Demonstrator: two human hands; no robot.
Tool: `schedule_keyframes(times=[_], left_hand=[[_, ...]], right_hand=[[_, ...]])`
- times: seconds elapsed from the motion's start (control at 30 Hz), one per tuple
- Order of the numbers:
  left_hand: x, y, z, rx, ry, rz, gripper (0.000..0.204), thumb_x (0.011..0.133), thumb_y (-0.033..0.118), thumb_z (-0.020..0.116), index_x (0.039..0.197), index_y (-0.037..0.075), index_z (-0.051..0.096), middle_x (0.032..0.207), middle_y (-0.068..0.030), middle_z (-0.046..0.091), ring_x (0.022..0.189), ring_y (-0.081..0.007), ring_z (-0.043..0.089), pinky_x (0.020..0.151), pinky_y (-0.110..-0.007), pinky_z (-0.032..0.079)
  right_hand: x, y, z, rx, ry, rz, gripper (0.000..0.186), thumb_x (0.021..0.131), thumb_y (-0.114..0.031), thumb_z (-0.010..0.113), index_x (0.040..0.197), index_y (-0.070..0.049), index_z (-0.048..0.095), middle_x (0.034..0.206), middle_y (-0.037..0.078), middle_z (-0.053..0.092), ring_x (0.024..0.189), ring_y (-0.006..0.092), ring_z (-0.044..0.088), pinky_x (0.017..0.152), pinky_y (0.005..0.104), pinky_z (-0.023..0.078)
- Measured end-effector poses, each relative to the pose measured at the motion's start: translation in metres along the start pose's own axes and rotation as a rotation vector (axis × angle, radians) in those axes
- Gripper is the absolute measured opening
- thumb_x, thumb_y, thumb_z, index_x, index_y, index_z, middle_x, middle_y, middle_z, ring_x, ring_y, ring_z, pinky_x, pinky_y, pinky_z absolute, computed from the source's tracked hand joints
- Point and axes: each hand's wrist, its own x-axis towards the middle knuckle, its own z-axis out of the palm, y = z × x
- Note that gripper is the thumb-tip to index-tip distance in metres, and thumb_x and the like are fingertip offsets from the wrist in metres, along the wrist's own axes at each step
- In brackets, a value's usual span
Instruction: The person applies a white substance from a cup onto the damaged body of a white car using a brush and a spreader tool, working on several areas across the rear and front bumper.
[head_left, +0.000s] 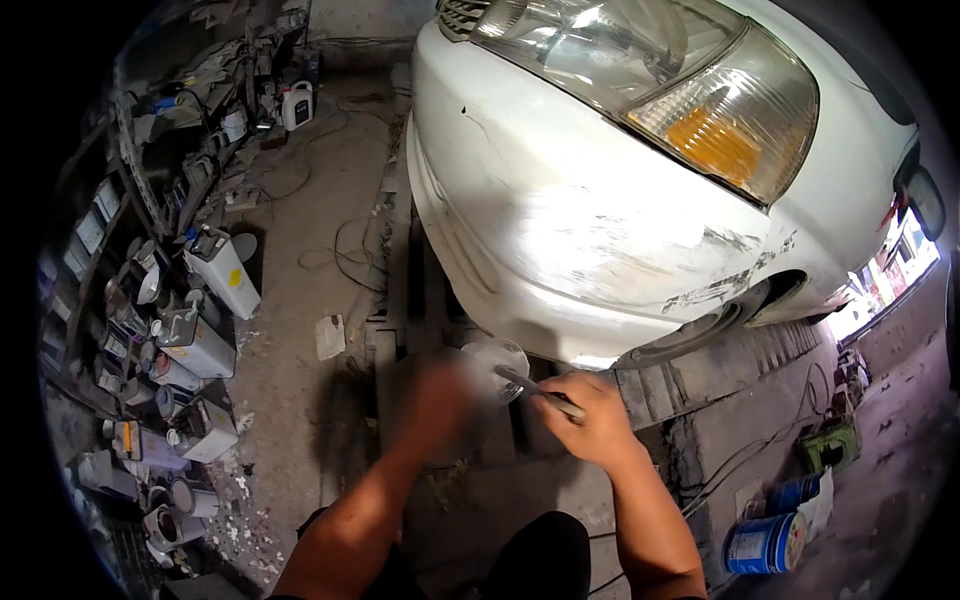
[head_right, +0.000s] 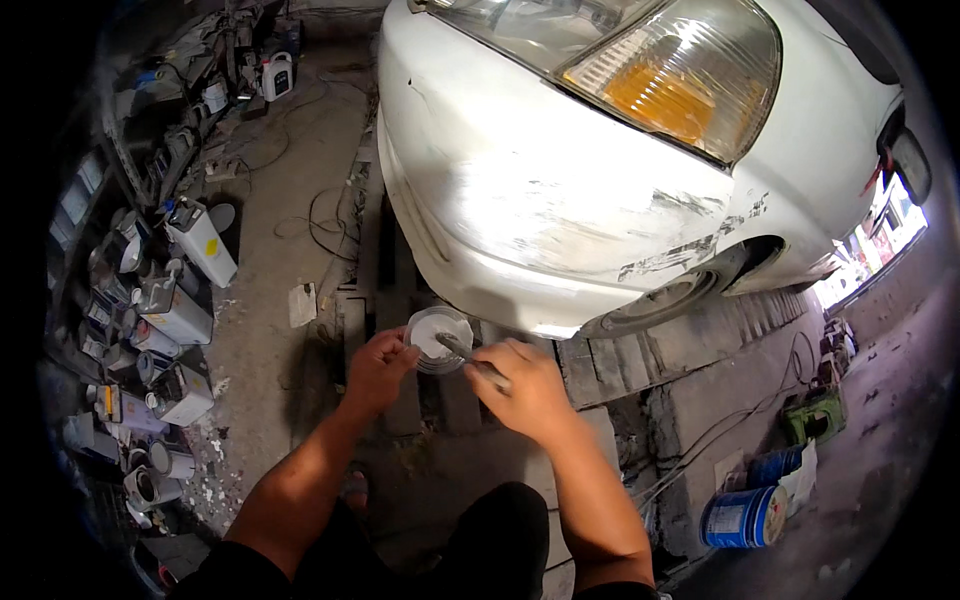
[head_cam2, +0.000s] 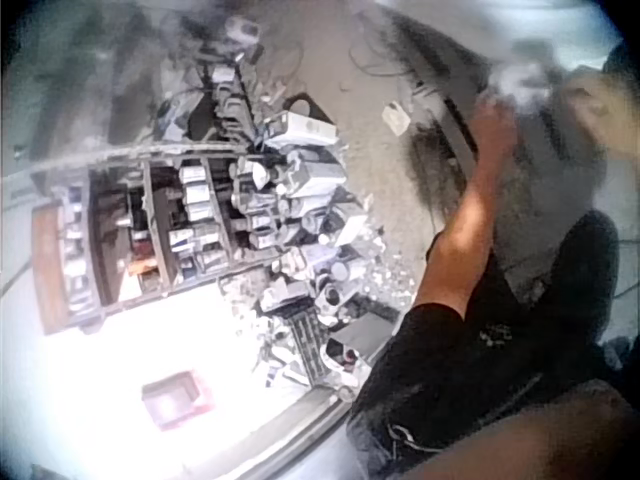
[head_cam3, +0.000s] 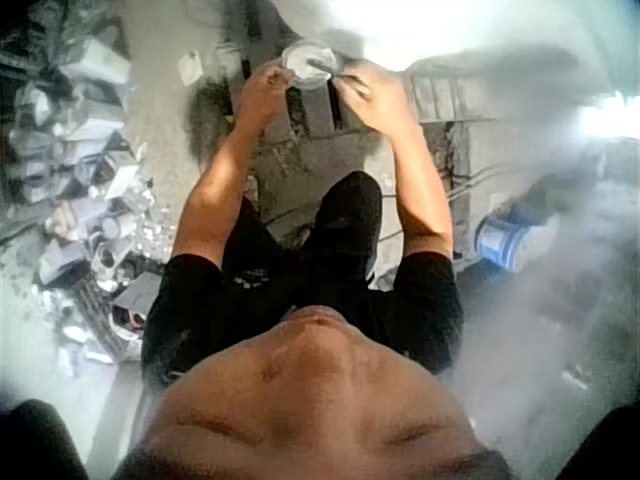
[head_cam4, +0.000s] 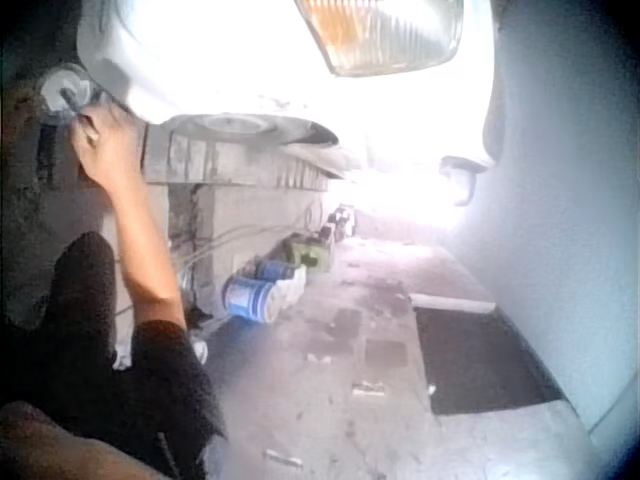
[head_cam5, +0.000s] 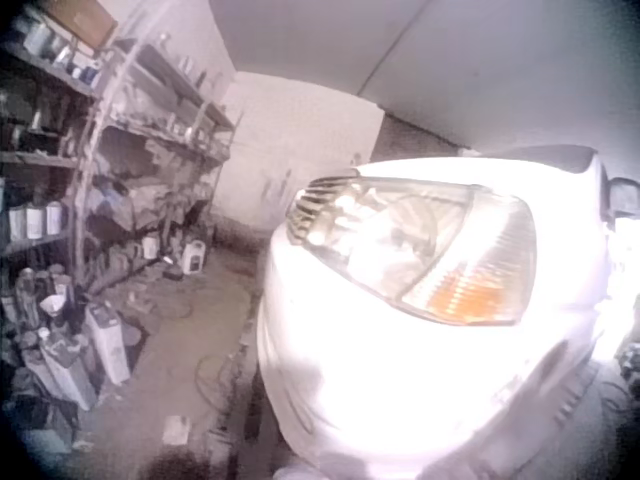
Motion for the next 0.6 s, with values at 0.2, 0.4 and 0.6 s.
schedule_keyframes(times=[0.2,0.4,0.6], left_hand=[[-0.003,-0.010,0.003,0.175,0.016,0.170,0.018,0.084,0.017,0.064,0.075,0.001,0.060,0.115,-0.0154,0.057,0.089,-0.0116,0.057,0.073,-0.028,0.044],[-0.007,-0.004,0.009,0.135,-0.001,0.090,0.018,0.085,0.017,0.063,0.077,0.001,0.061,0.114,-0.0114,0.057,0.074,-0.0085,0.054,0.067,-0.025,0.044],[-0.003,-0.015,0.004,-0.147,-0.042,-0.118,0.017,0.086,0.017,0.061,0.080,0.000,0.061,0.093,-0.0066,0.061,0.069,-0.0089,0.055,0.066,-0.024,0.046]], right_hand=[[-0.001,0.005,0.028,-0.134,-0.131,-0.032,0.014,0.074,-0.012,0.068,0.085,-0.005,0.062,0.076,0.011,0.062,0.068,0.0315,0.060,0.060,0.0361,0.049],[-0.013,0.016,0.039,0.380,0.133,0.434,0.013,0.082,-0.015,0.064,0.084,-0.003,0.060,0.064,0.007,0.060,0.052,0.0176,0.056,0.049,0.0290,0.045],[-0.012,0.033,0.021,0.899,0.275,0.969,0.012,0.083,-0.016,0.063,0.084,-0.006,0.055,0.062,0.005,0.059,0.046,0.0101,0.051,0.043,0.0212,0.037]])
